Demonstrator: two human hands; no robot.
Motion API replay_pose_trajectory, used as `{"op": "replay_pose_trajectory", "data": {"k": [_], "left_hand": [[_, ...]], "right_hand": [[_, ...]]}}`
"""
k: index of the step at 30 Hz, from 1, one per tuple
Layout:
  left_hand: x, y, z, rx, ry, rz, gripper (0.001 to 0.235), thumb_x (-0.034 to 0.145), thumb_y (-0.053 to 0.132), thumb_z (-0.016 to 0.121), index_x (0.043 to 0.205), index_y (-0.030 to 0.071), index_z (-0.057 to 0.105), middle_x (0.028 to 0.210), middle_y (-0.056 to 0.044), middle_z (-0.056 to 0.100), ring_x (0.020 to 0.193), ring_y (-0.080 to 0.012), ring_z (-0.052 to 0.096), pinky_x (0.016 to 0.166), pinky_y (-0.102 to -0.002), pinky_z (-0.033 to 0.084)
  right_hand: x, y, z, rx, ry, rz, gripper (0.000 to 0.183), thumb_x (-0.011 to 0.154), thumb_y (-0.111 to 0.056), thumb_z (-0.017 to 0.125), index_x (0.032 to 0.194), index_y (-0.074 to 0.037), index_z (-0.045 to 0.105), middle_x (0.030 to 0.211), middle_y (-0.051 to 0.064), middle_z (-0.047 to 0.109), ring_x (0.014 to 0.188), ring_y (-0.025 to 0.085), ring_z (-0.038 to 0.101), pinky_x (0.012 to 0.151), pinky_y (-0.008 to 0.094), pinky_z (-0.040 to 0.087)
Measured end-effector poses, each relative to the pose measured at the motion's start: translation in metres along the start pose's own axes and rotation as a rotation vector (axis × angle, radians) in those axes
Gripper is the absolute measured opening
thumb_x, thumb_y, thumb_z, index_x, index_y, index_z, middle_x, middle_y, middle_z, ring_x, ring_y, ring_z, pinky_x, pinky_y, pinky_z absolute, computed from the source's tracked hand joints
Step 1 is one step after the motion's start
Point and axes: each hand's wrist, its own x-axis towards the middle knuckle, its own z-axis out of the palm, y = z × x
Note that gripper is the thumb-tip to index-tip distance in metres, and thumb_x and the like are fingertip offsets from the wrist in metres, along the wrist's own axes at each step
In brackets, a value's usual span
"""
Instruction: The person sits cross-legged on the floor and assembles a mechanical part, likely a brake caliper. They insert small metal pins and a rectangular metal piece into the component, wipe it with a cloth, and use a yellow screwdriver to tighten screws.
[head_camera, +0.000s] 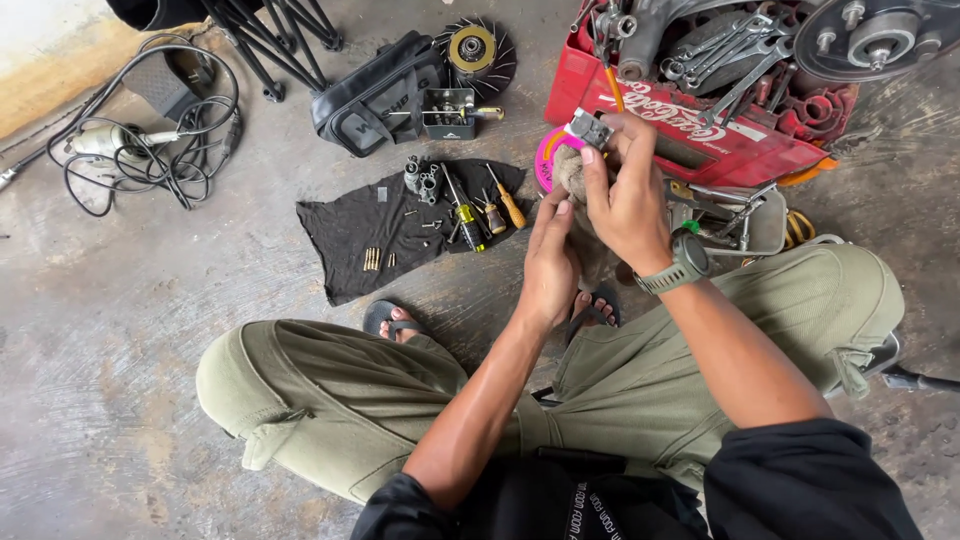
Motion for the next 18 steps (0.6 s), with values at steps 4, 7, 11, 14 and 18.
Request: {"op": "replay_pose_trajectory", "data": {"k": [4, 7, 11, 14, 18], "left_hand": [[-0.002, 0.03, -0.007, 0.2, 0.03, -0.044, 0.042, 0.1, 0.033, 0.036, 0.123, 0.001, 0.048, 0.112, -0.026, 0.051, 0.111, -0.0378, 0.049, 0.096, -0.056, 0.036], [0.013, 0.034, -0.028, 0.206, 0.085, -0.142, 0.03, 0.096, 0.032, 0.047, 0.105, 0.006, 0.059, 0.096, -0.011, 0.059, 0.094, -0.0232, 0.057, 0.085, -0.043, 0.046], [0.035, 0.071, -0.038, 0.292, 0.12, -0.179, 0.037, 0.092, 0.033, 0.037, 0.105, 0.005, 0.057, 0.105, -0.014, 0.064, 0.099, -0.0249, 0.06, 0.084, -0.038, 0.047], [0.074, 0.074, -0.066, 0.211, 0.264, -0.111, 0.031, 0.092, 0.026, 0.041, 0.106, 0.003, 0.057, 0.101, -0.012, 0.064, 0.092, -0.0214, 0.06, 0.083, -0.033, 0.049], [0.12, 0.086, -0.121, 0.605, 0.568, 0.056, 0.028, 0.087, 0.024, 0.051, 0.107, 0.007, 0.058, 0.105, -0.009, 0.064, 0.097, -0.0191, 0.06, 0.087, -0.029, 0.051]], "right_hand": [[0.005, -0.003, 0.002, 0.038, -0.032, 0.012, 0.025, 0.098, -0.008, 0.046, 0.121, -0.002, 0.038, 0.08, 0.019, 0.06, 0.061, 0.034, 0.057, 0.055, 0.041, 0.045], [0.013, -0.01, -0.003, -0.009, -0.041, 0.065, 0.025, 0.098, -0.011, 0.049, 0.121, -0.005, 0.041, 0.077, 0.016, 0.062, 0.056, 0.029, 0.056, 0.05, 0.035, 0.042], [0.043, 0.002, -0.029, -0.008, 0.029, 0.017, 0.023, 0.101, -0.003, 0.049, 0.121, -0.003, 0.038, 0.083, 0.008, 0.057, 0.054, 0.015, 0.048, 0.045, 0.027, 0.033], [0.08, 0.035, -0.045, -0.253, 0.122, -0.058, 0.021, 0.106, -0.006, 0.054, 0.121, 0.0, 0.04, 0.062, 0.001, 0.048, 0.049, 0.017, 0.039, 0.052, 0.035, 0.029], [0.125, 0.1, -0.049, -0.728, 0.264, -0.355, 0.015, 0.096, -0.01, 0.064, 0.092, 0.0, 0.055, 0.081, 0.019, 0.059, 0.067, 0.039, 0.053, 0.053, 0.045, 0.036]]}}
